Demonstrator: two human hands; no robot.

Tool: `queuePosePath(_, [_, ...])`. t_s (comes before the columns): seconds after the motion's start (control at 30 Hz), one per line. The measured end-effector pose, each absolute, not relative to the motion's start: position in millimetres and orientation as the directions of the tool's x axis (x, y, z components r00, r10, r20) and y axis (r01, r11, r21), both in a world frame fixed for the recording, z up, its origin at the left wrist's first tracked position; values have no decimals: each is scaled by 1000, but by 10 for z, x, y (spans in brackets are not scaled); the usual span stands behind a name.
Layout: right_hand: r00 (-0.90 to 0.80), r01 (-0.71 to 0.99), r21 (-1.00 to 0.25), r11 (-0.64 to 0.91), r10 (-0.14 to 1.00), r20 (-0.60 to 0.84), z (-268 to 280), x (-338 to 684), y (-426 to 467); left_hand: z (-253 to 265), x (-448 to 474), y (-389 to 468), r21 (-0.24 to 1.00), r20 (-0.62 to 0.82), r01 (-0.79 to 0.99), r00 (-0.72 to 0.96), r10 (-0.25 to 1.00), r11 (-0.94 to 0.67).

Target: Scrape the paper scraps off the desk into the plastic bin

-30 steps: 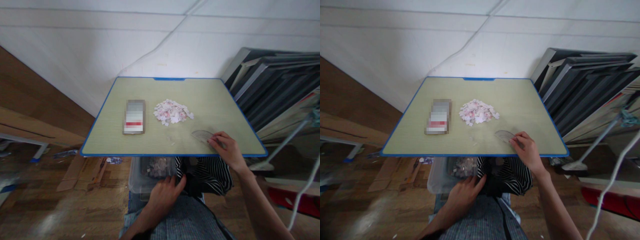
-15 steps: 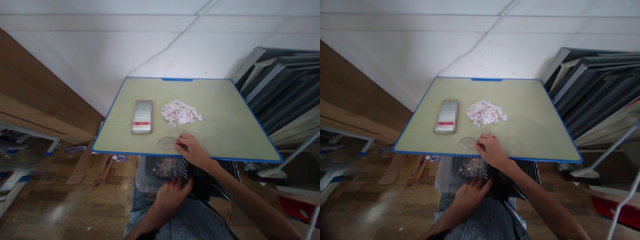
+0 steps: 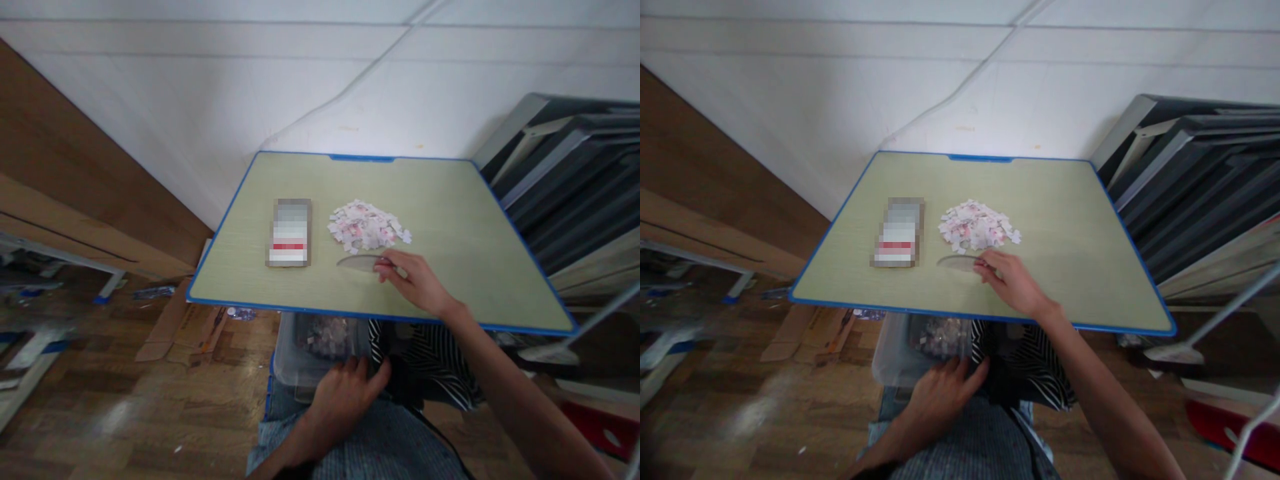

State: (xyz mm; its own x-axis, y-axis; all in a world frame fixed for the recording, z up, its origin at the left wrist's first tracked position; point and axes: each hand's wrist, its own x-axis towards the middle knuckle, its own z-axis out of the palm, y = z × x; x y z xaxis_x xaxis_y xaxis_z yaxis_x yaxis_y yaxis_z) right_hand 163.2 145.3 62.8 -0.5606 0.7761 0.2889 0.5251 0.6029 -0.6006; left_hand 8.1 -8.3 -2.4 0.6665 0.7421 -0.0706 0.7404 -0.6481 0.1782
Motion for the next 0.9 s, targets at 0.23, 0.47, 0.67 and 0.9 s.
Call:
queuePosePath(0.23, [-341, 619, -522, 587, 799, 495, 400, 1752, 1652, -16, 77, -79, 182, -62, 738, 668, 741, -650])
queuePosePath(0.47, [-316, 587, -522, 619, 769, 556, 450, 1768, 1554, -31, 77, -104, 186, -73, 738, 669, 739, -649])
queuePosePath(0.67, [-272, 596, -537, 597, 779, 565, 451, 1826, 1533, -28, 76, -90, 184, -63, 739, 667, 742, -648])
queuePosePath(0.9, [-289, 581, -565, 585, 798, 529, 475, 1913, 1520, -26, 82, -77, 186, -77, 739, 668, 740, -648])
